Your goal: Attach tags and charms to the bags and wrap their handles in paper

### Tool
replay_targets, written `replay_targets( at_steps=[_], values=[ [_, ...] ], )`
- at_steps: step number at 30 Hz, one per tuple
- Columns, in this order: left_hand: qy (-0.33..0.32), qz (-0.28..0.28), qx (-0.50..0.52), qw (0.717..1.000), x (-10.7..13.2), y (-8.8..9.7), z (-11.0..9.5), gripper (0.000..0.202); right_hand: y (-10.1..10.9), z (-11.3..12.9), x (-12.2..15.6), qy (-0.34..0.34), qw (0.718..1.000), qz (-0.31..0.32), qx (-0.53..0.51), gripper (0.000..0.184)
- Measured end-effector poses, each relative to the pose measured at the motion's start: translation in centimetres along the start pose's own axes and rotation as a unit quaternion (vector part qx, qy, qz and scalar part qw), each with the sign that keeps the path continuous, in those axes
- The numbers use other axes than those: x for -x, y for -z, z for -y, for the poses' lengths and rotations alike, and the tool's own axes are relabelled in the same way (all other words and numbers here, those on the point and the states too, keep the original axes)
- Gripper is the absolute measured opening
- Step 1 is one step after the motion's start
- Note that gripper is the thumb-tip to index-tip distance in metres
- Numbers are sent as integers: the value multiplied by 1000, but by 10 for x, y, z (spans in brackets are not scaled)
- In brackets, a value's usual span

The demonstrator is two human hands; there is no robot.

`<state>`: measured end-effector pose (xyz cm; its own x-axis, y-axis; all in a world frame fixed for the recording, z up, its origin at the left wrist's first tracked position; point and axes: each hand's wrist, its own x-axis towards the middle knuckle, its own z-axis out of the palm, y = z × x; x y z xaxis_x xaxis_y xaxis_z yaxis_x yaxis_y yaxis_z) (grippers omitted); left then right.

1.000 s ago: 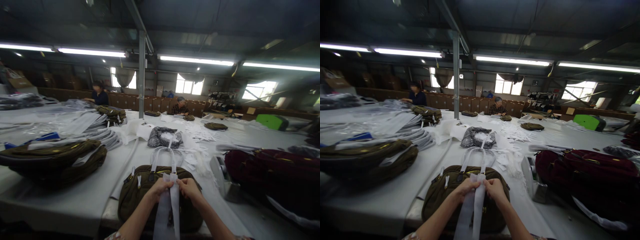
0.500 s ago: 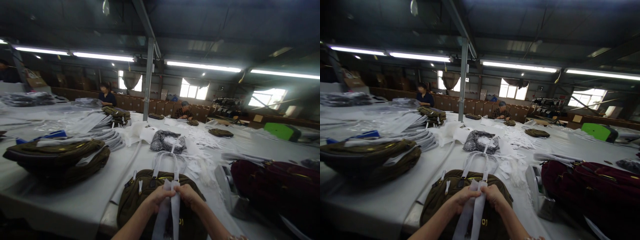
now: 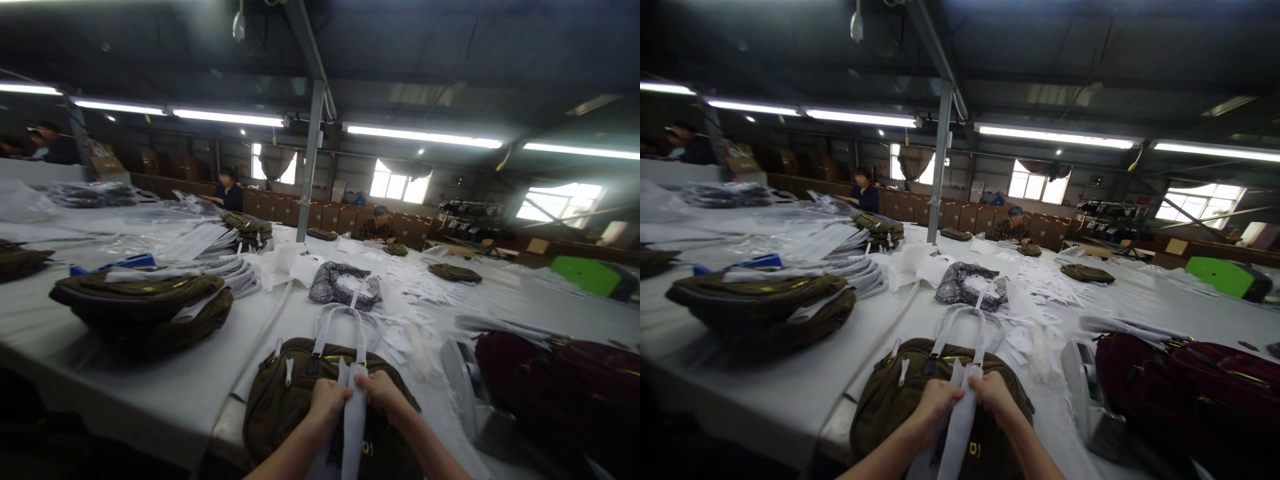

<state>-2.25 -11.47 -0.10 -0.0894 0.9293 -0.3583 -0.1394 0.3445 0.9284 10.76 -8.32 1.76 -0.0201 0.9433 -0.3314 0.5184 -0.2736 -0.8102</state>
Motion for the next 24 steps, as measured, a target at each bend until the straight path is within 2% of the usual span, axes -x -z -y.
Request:
replay_targets(
  at_steps=[2, 8, 13, 18, 24],
  values=[
    [-27, -26, -62, 997, -1, 0, 1, 17, 0, 1, -1, -8, 1000, 0, 9, 46],
    [-81, -77, -202, 973, 6, -2, -1, 19, 0, 1, -1, -1, 999, -1, 32, 44],
    [-127, -93, -292, 943, 12, -3, -10, 19, -1, 0, 4, 20, 998, -16, 57, 42],
    [-146, -112, -374, 909, 14, -5, -19, 19, -2, 0, 3, 43, 995, -41, 86, 40],
    [-172, -111, -451, 869, 23, -17, -24, 28, -2, 0, 1, 59, 991, -70, 99, 38]
  ],
)
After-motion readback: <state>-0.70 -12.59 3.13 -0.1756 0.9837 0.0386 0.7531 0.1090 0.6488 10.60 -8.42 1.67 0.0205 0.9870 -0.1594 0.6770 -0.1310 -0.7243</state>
